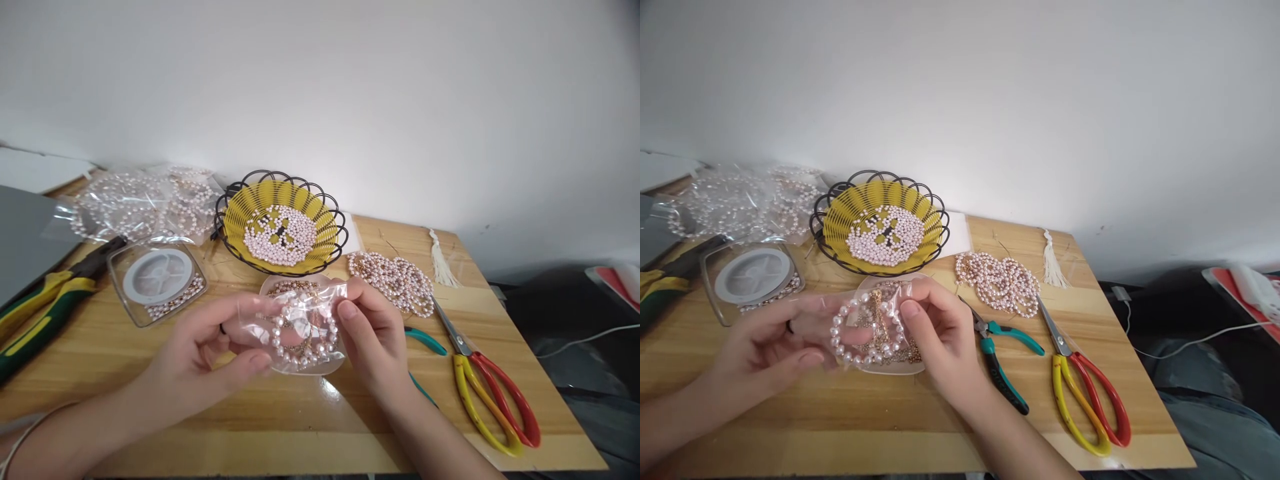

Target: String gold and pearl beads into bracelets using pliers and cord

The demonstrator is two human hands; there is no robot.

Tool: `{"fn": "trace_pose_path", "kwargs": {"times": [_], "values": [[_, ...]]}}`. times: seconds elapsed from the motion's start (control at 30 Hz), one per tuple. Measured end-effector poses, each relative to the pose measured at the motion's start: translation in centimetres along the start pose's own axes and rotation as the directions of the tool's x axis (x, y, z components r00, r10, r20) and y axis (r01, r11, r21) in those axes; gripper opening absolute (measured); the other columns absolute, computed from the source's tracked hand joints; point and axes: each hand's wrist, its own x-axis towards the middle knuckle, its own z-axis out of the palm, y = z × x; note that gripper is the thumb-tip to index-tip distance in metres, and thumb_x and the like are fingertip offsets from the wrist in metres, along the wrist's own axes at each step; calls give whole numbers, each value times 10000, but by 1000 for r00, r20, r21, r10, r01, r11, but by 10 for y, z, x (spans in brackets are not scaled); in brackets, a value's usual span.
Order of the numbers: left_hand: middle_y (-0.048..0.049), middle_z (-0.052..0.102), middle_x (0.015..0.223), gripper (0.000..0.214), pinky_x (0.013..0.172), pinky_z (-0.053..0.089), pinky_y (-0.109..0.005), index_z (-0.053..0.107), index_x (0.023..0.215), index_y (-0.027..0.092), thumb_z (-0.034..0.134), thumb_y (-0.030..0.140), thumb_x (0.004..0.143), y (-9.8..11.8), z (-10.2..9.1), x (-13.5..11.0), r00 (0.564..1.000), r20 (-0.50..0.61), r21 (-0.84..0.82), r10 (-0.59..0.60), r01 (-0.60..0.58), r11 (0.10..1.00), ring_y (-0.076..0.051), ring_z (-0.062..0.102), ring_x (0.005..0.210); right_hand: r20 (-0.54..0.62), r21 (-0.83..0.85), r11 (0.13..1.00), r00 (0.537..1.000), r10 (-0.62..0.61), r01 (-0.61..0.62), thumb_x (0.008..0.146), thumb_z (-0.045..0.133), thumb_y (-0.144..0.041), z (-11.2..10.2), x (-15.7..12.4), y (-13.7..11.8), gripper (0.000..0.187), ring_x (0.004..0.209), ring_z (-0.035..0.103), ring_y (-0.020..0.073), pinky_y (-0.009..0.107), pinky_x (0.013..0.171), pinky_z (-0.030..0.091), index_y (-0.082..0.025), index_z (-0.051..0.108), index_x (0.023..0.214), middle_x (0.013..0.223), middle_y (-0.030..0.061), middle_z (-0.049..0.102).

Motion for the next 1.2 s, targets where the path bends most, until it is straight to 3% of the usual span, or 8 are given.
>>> {"fn": "trace_pose_path", "kwargs": {"times": [0.13, 0.33, 0.47, 0.73, 0.9, 1.2], "values": [[0, 823, 1095, 444, 741, 666, -207, 718, 1246, 352, 685, 56, 917, -2, 0, 2, 998, 25, 40, 65, -66, 997, -230, 794, 975, 26, -2, 999, 999, -42, 42, 1039, 581, -315, 0, 1, 0, 191, 698, 488, 124, 236, 648, 409, -238, 648, 878, 786, -21, 560], [55, 782, 1225, 519, 824, 632, -167, 662, 1287, 449, 576, 38, 982, -5, -1, 1, 994, 94, 43, 55, -59, 997, -202, 736, 1109, 34, -33, 996, 996, -82, 83, 1041, 573, -313, 1, 2, -1, 172, 707, 481, 128, 237, 654, 411, -244, 653, 905, 800, -16, 555], [56, 804, 1168, 543, 788, 637, -152, 654, 1294, 464, 580, 30, 977, -5, -1, 2, 992, 94, 67, 81, -88, 994, -194, 753, 1080, 36, -79, 988, 991, -127, 130, 1047, 557, -320, 2, 3, -2, 192, 704, 483, 135, 241, 648, 414, -247, 640, 890, 779, -16, 544], [26, 814, 1138, 490, 767, 671, -234, 639, 1317, 448, 590, 87, 988, -8, -5, 1, 993, 98, 125, 63, -75, 989, -224, 782, 1022, 72, -121, 968, 975, -211, 218, 1055, 542, -303, 1, 3, -4, 180, 724, 512, 142, 257, 649, 419, -245, 646, 919, 788, -7, 572], [15, 815, 1141, 506, 772, 671, -235, 650, 1315, 432, 589, 59, 977, -8, -5, 0, 993, 89, 122, 73, -84, 989, -237, 775, 1037, 64, -129, 972, 980, -191, 198, 1052, 544, -286, 2, 3, -4, 170, 743, 543, 143, 253, 647, 434, -242, 652, 929, 804, -1, 590], [0, 803, 1177, 560, 796, 674, -253, 660, 1319, 395, 661, 14, 909, -10, -6, -2, 986, 90, 115, 143, -153, 982, -237, 797, 974, 32, -188, 968, 986, -163, 166, 1042, 535, -257, 4, 4, -9, 214, 647, 462, 117, 212, 593, 407, -234, 593, 838, 726, -32, 522]]}}
